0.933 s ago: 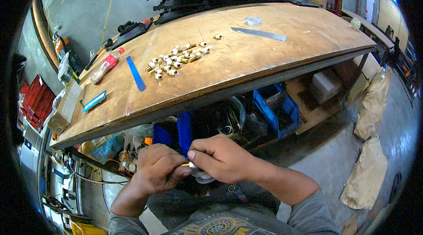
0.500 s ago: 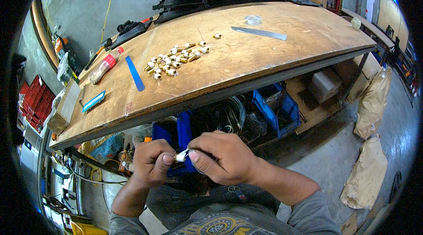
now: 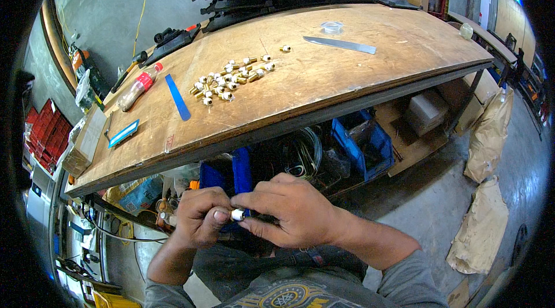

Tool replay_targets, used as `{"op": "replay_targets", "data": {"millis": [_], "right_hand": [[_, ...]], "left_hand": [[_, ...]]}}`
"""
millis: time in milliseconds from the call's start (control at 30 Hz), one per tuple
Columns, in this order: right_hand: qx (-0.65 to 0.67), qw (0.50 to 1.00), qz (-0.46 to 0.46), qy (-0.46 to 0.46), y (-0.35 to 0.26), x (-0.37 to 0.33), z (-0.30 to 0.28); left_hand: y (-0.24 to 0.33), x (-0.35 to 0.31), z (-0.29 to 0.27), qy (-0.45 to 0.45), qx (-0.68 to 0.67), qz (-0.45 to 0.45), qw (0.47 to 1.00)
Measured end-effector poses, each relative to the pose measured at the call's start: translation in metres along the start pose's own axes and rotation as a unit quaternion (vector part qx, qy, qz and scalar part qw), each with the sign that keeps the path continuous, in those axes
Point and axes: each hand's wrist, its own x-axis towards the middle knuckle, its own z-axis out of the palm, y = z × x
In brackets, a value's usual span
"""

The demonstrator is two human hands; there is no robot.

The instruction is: The person sits under a workbench and wraps white tape around small brass fittings one at a time. They pick each fitting from a pile on the table, wrap it with tape, and place it back on the table. The process is repeated throughout the clip.

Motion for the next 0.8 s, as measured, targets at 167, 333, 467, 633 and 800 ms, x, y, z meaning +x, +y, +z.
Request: {"op": "replay_targets", "data": {"millis": [167,333,467,633,800], "right_hand": [[-0.032,0.996,-0.064,0.045,0.005,-0.003,0.005],[-0.018,0.996,-0.070,0.052,0.004,-0.003,0.005],[-0.013,0.996,-0.069,0.051,0.003,-0.004,0.009],[-0.006,0.997,-0.069,0.040,0.002,-0.005,0.011],[0.026,0.997,-0.064,0.029,0.003,-0.006,0.016]], "left_hand": [[0.001,0.000,-0.001,0.000,-0.022,0.039,0.999],[0.002,-0.002,0.000,0.012,-0.047,0.063,0.997],[0.000,-0.004,0.001,0.043,-0.042,0.080,0.995],[-0.002,-0.004,0.004,0.115,-0.008,0.089,0.989],[-0.005,-0.005,0.007,0.146,0.017,0.085,0.986]]}}
